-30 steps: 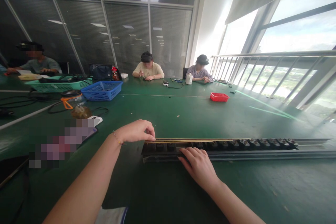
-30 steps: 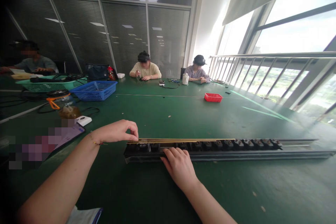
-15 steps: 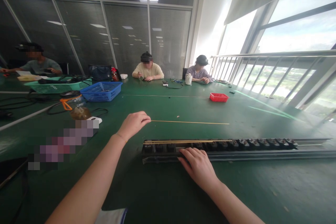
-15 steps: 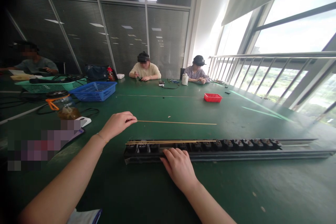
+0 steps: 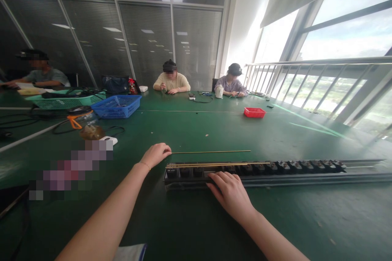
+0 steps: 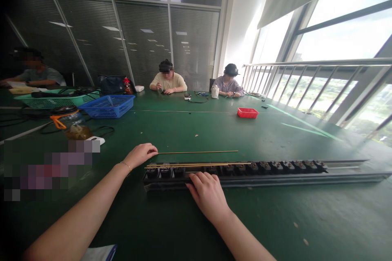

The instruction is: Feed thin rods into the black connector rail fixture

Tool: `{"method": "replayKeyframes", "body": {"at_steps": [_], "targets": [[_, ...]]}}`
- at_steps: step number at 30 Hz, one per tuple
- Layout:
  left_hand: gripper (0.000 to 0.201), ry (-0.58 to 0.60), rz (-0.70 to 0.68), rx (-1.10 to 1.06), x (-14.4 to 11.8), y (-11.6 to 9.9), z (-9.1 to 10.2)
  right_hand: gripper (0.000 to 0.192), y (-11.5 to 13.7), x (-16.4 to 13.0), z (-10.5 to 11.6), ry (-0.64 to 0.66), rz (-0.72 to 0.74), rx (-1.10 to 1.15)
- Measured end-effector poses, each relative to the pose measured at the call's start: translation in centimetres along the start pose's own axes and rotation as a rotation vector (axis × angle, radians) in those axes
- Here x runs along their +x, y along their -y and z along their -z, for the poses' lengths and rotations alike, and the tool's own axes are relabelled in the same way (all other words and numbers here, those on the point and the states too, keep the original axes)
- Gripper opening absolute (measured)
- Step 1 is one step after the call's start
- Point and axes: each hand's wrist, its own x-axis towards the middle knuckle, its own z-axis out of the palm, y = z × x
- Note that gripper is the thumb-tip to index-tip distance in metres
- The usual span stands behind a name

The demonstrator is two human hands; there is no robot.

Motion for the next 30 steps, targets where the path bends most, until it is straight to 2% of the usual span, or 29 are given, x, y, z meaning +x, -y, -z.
{"method": "replayKeyframes", "body": {"at_steps": [3, 7, 9, 12, 15, 18, 21, 26, 30], "targets": [[0.031, -0.047, 0.016, -0.069, 0.1, -0.4, 1.5, 0.022, 0.0, 0.0, 0.0, 0.006, -0.005, 0.011], [0.038, -0.188, -0.016, -0.190, -0.8, -3.0, 6.1, 0.021, 0.0, 0.0, -0.1, 0.024, -0.017, 0.032], [0.038, -0.135, -0.077, -0.211, -1.8, -4.8, 8.5, 0.021, 0.0, -0.1, -0.1, 0.031, -0.019, 0.035], [0.033, 0.073, -0.161, -0.199, -3.4, -7.0, 10.4, 0.021, 0.0, -0.1, -0.2, 0.035, -0.021, 0.034], [0.026, 0.239, -0.204, -0.181, -4.0, -7.9, 10.1, 0.021, 0.0, -0.1, -0.2, 0.032, -0.023, 0.036], [0.022, 0.306, -0.217, -0.170, -3.8, -7.9, 9.0, 0.021, 0.1, -0.1, -0.2, 0.029, -0.021, 0.043], [0.020, 0.344, -0.208, -0.159, -3.4, -7.8, 8.4, 0.022, 0.1, -0.1, -0.2, 0.031, -0.020, 0.042], [0.023, 0.392, -0.252, -0.124, -3.4, -7.8, 8.7, 0.022, 0.0, -0.1, -0.3, 0.031, -0.022, 0.043], [0.020, 0.385, -0.282, -0.075, -3.5, -7.9, 8.6, 0.023, -0.1, -0.2, -0.3, 0.020, -0.018, 0.041]]}}
